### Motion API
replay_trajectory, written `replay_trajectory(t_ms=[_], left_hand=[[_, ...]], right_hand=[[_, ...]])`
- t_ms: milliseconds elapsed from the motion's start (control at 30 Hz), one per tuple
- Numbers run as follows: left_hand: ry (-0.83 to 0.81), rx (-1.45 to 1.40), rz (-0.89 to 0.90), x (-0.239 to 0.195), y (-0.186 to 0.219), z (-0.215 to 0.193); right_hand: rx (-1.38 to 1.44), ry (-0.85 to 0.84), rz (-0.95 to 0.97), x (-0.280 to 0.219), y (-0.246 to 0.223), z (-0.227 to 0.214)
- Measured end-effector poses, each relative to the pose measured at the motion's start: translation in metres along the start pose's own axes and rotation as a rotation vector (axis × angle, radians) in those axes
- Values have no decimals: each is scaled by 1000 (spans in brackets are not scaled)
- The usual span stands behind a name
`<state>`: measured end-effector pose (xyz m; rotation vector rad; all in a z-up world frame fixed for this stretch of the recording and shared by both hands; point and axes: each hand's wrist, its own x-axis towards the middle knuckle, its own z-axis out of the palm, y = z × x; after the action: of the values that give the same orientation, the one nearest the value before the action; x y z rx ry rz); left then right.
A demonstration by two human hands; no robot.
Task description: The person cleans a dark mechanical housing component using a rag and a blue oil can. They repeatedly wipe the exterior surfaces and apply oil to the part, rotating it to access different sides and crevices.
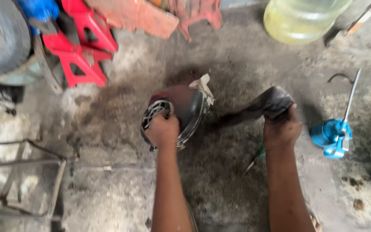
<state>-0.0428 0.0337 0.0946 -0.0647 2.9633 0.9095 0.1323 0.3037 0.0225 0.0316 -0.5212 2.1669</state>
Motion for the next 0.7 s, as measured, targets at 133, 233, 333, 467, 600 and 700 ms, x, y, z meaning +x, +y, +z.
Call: replay_trajectory(t_ms=[133,233,333,467,600,700], left_hand=[[-133,34,-73,41,15,-34],[-133,-33,-122,44,13,-52],[-191,-149,-153,43,14,-73],[-254,-305,-103,49,9,-74],[-346,-688,-264,52,-17,-44],[-281,-519,-48,58,-40,-21]], right_hand=[[-319,114,-4,2,19,68],[-489,200,79,-11,40,95],[-688,123,116,-31,55,87],[-1119,-108,-62,-43,75,70],[-1609,-332,-348,-53,81,87],[-1580,-555,-622,-62,86,112]])
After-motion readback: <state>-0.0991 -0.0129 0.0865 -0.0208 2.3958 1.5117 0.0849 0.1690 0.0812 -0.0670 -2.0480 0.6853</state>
